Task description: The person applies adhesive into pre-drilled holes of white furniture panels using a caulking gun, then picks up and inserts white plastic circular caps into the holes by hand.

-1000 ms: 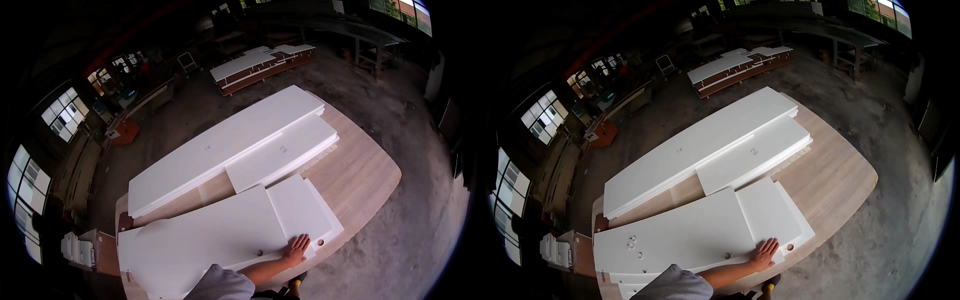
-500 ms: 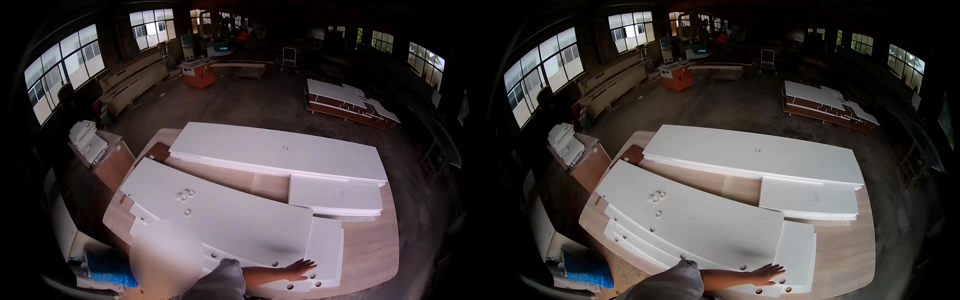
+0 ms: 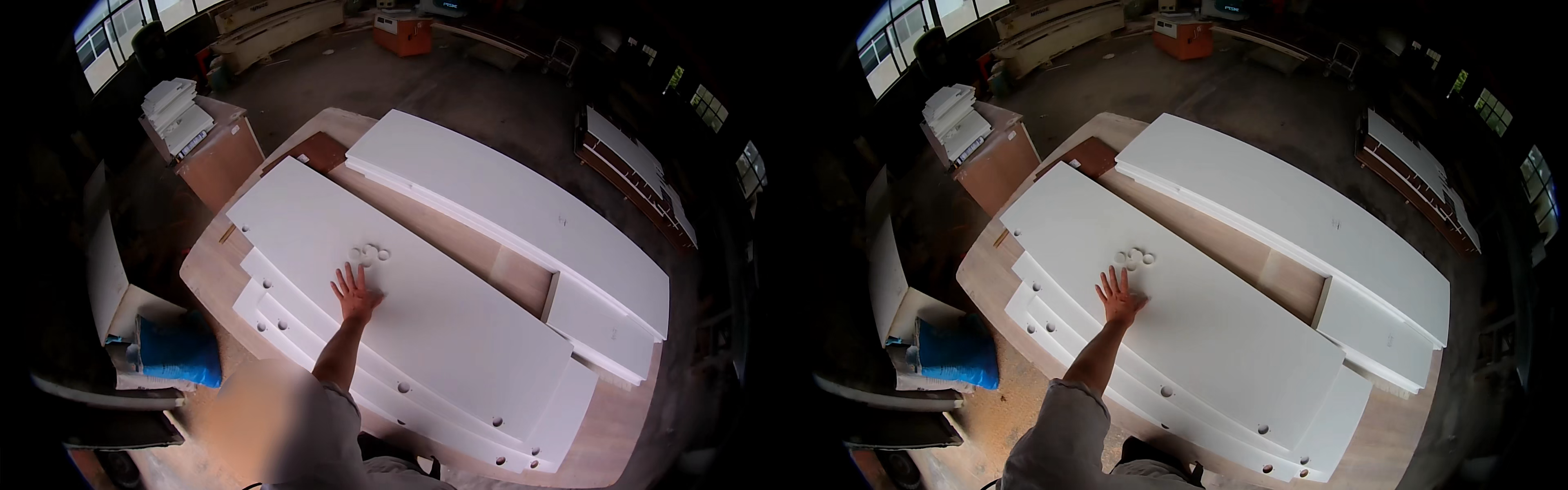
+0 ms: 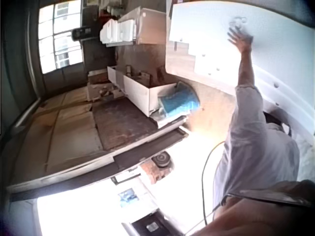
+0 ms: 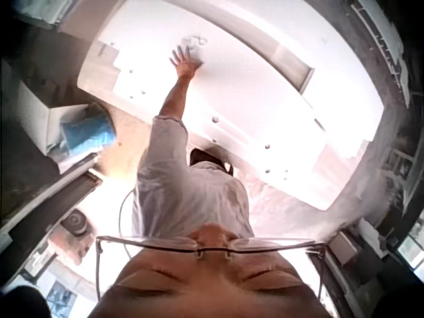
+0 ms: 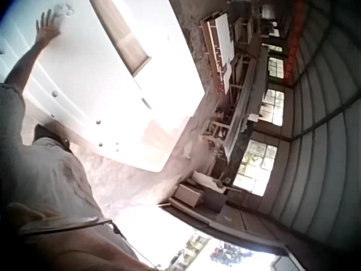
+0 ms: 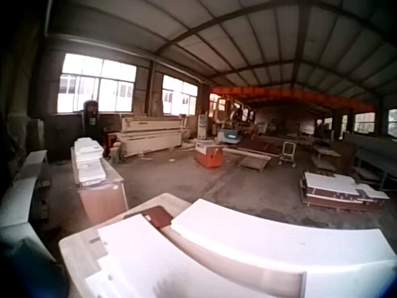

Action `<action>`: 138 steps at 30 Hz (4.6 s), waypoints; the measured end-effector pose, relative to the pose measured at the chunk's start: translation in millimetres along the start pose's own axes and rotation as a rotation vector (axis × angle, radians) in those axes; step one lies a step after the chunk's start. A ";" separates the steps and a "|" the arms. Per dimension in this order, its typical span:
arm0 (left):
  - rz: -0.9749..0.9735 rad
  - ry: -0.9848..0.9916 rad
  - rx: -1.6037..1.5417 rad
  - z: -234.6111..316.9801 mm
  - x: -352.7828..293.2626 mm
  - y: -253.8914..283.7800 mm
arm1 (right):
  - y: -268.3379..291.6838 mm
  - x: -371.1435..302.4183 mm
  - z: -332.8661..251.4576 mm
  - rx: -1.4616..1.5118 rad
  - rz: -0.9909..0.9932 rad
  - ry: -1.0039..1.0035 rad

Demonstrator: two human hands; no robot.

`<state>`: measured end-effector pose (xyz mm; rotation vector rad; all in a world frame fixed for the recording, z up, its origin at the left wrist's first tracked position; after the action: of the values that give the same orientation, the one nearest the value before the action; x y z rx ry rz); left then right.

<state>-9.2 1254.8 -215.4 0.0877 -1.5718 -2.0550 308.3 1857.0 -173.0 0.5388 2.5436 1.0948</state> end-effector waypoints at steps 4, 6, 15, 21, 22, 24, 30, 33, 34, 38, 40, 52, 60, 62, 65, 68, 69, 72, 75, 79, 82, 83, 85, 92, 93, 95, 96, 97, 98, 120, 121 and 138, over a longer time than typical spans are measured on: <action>-0.070 -0.024 -0.030 -18.2 58.6 -22.9 | -13.8 14.9 -14.8 -0.024 -0.010 0.010; -0.115 -0.103 -0.111 -2.1 87.9 -41.3 | -10.8 30.6 -24.2 -0.018 0.026 0.024; -0.063 -0.537 -0.358 130.5 25.8 -62.0 | -14.5 48.8 -28.7 -0.031 0.027 -0.001; -0.160 -0.914 -0.752 292.9 -160.5 -48.2 | 2.7 46.3 11.2 0.011 0.062 -0.001; -0.286 -0.951 -0.685 302.0 -197.4 -55.3 | -3.6 46.9 14.0 0.035 0.043 0.024; -0.038 -0.897 -0.775 339.4 -297.3 -60.1 | -4.9 47.2 30.7 0.057 0.044 0.065; -0.121 -0.939 -0.676 428.6 -405.3 -44.0 | 2.0 143.4 70.4 -0.077 0.157 0.099; -0.325 -0.835 -0.580 445.0 -390.4 -91.3 | -36.2 210.2 61.7 0.041 -0.070 0.196; -0.310 -0.846 -0.558 450.5 -385.7 -89.1 | -33.3 222.0 53.8 0.040 -0.055 0.181; -0.346 -0.844 -0.532 461.1 -409.1 -44.5 | -3.8 193.3 60.8 -0.020 -0.045 -0.018; -0.367 -0.842 -0.485 469.1 -415.9 -41.4 | 6.7 187.0 66.0 -0.006 -0.039 -0.060; -0.313 -0.862 -0.195 439.0 -382.1 -65.1 | 126.0 184.0 240.8 -0.037 0.183 -0.218; -0.198 -0.741 -0.261 442.4 -332.4 -74.5 | 85.6 112.6 220.6 -0.016 0.044 -0.086; -0.221 -0.762 -0.267 442.0 -328.1 -73.1 | 90.5 113.1 227.4 -0.027 0.136 -0.105; -0.236 -0.741 -0.283 433.1 -316.3 -69.5 | 120.5 101.7 262.5 0.034 0.280 -0.212; -0.218 -0.751 -0.279 430.0 -304.2 -62.8 | 127.9 68.5 307.3 -0.062 0.238 -0.304; -0.223 -0.773 -0.271 429.1 -301.9 -62.3 | 127.7 64.4 298.6 -0.100 0.248 -0.229; -0.241 -0.803 -0.247 423.9 -296.2 -62.3 | 100.6 52.6 312.2 0.144 0.166 -0.560; -0.280 -0.742 -0.200 415.0 -289.1 -67.5 | 85.3 53.3 312.0 0.208 0.191 -0.681; -0.255 -0.770 -0.195 413.4 -293.6 -61.7 | 79.5 51.3 316.3 0.140 0.297 -0.691; -0.185 -0.830 -0.170 413.2 -299.0 -57.0 | 79.1 48.6 316.2 0.117 0.342 -0.697; -0.191 -0.826 -0.203 412.8 -299.4 -56.7 | 77.6 49.7 318.0 0.080 0.301 -0.711; -0.227 -0.802 -0.242 411.0 -301.9 -57.6 | 78.2 49.6 319.3 -0.001 0.211 -0.744; -0.331 -0.623 -0.283 387.6 -277.3 -67.1 | 76.8 19.8 230.2 -0.364 0.028 0.059; -0.320 -0.584 -0.310 382.0 -272.5 -64.4 | 72.0 19.1 227.6 -0.382 0.000 0.050; -0.410 -0.364 -0.531 391.4 -280.5 -52.7 | 63.4 17.5 231.4 -0.426 -0.044 -0.003; -0.421 -0.358 -0.594 399.8 -294.3 -36.9 | 61.2 16.1 235.7 -0.434 -0.031 -0.011; -0.476 -0.375 -0.675 409.3 -318.4 -21.0 | 57.7 14.5 238.9 -0.504 -0.072 -0.034; -0.544 -0.446 -0.680 407.0 -346.2 -7.8 | 55.1 15.5 236.1 -0.569 -0.119 -0.040; -0.854 0.065 -0.649 343.4 -574.1 -48.9 | 68.8 20.2 135.6 0.076 -0.288 0.368; -1.036 0.258 -0.722 339.0 -587.9 -57.4 | 63.4 23.6 129.3 0.127 -0.338 0.329; -1.220 0.956 -0.833 247.4 -530.6 -36.8 | -35.9 40.7 161.6 -0.366 -0.575 0.059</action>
<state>336.0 1718.8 -313.6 1.7121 0.1180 -2.5777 334.2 1953.2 -311.3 -0.3047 2.2341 1.2987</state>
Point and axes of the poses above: each hand's wrist, its own x-axis towards the middle knuckle, its own y-axis out of the back of the hand, z = x × y, the point moved 10 cm from there along x, towards the middle knuckle, and after that the axes turned 12 degrees about z, right-handed, at the moved point
